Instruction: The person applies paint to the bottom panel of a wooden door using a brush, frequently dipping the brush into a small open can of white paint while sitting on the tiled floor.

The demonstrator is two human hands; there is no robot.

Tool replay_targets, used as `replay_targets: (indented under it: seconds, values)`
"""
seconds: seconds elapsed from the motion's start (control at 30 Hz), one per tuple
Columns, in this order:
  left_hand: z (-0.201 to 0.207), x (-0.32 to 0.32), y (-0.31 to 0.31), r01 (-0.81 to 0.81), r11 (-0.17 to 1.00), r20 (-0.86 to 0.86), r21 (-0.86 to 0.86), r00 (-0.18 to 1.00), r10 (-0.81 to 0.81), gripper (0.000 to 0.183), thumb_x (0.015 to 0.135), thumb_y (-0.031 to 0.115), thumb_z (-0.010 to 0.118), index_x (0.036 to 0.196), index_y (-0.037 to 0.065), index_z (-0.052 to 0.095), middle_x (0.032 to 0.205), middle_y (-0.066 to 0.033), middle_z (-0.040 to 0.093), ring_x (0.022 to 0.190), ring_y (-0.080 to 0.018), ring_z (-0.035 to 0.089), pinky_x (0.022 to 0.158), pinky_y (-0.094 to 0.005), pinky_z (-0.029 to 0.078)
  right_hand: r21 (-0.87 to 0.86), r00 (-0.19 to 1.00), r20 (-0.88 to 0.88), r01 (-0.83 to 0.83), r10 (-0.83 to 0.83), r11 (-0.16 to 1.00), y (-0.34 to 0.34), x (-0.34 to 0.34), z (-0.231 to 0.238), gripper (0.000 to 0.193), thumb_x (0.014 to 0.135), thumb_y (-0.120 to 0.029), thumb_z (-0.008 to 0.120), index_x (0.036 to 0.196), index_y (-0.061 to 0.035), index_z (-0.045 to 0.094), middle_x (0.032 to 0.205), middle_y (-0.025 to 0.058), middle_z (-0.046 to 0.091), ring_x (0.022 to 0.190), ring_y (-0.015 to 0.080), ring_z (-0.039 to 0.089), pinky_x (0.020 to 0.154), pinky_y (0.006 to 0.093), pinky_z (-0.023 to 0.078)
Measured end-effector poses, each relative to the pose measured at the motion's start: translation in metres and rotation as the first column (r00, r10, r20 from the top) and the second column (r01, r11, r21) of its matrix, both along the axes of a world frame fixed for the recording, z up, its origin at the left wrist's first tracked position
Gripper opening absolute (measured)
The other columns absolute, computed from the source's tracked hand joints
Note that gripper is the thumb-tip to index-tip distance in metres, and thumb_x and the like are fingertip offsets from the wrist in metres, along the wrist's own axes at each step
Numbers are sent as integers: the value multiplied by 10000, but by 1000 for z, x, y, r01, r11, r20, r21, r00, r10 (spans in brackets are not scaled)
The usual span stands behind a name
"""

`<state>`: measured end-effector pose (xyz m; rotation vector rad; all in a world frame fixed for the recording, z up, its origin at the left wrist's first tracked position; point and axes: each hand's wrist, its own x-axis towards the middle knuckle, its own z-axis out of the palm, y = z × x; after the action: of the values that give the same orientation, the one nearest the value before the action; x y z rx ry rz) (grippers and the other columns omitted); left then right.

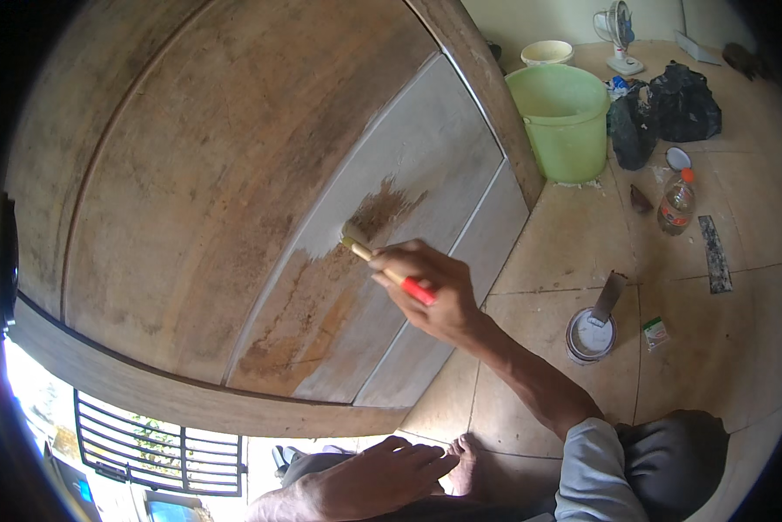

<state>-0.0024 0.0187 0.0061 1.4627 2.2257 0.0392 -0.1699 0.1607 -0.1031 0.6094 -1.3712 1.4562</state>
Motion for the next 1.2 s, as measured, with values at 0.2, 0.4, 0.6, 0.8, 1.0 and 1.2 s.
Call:
replay_targets:
  seconds: [0.2,0.4,0.6,0.8,1.0,1.2]
  values:
    - [1,2,-3,106,958,-12,-267,993,-114,453,1021,278,477,1373,-6,453,1244,-115,597,1149,-216,579,942,-346,450,-675,899,259,-94,353,732,52,-48,-14,168,946,-46,620,1094,28,642,1018,112,674,917,173,685,676,271,588]
    - [-1,1,-1,-29,990,30,-136,999,33,341,872,214,668,1110,-5,563,923,-115,665,823,-237,672,726,-369,532,-446,946,309,235,-97,864,69,-47,-32,158,898,9,659,1054,-10,669,1076,96,678,931,162,655,774,269,533]
    - [-9,2,-5,-29,999,-47,-38,999,28,360,869,217,671,1127,-6,557,928,-119,664,813,-239,673,706,-362,531,204,989,18,141,-148,969,13,-7,-18,213,801,-40,760,1004,-90,714,1022,71,707,959,218,693,758,330,606]
    - [-6,-2,-9,45,998,29,-44,999,-44,428,966,255,555,1299,-5,482,1118,-109,622,1027,-216,613,856,-354,481,-324,863,396,-187,313,927,79,-29,14,194,877,-139,730,1039,-39,696,1010,86,712,866,157,694,673,270,568]
    - [2,-1,-1,81,938,-4,-338,996,-87,461,999,253,521,1376,-5,460,1256,-93,599,1153,-201,581,926,-343,471,-633,881,367,1,299,774,96,-72,-5,193,937,-147,675,1106,-52,684,1032,61,701,895,142,674,675,260,555]
    - [-7,-3,-5,36,991,-1,-131,999,-36,392,914,233,624,1213,-2,529,1026,-113,649,921,-238,656,769,-363,521,-20,971,80,228,-226,973,62,-35,-8,290,834,75,672,1103,-32,687,1103,110,689,1019,219,666,807,304,565]
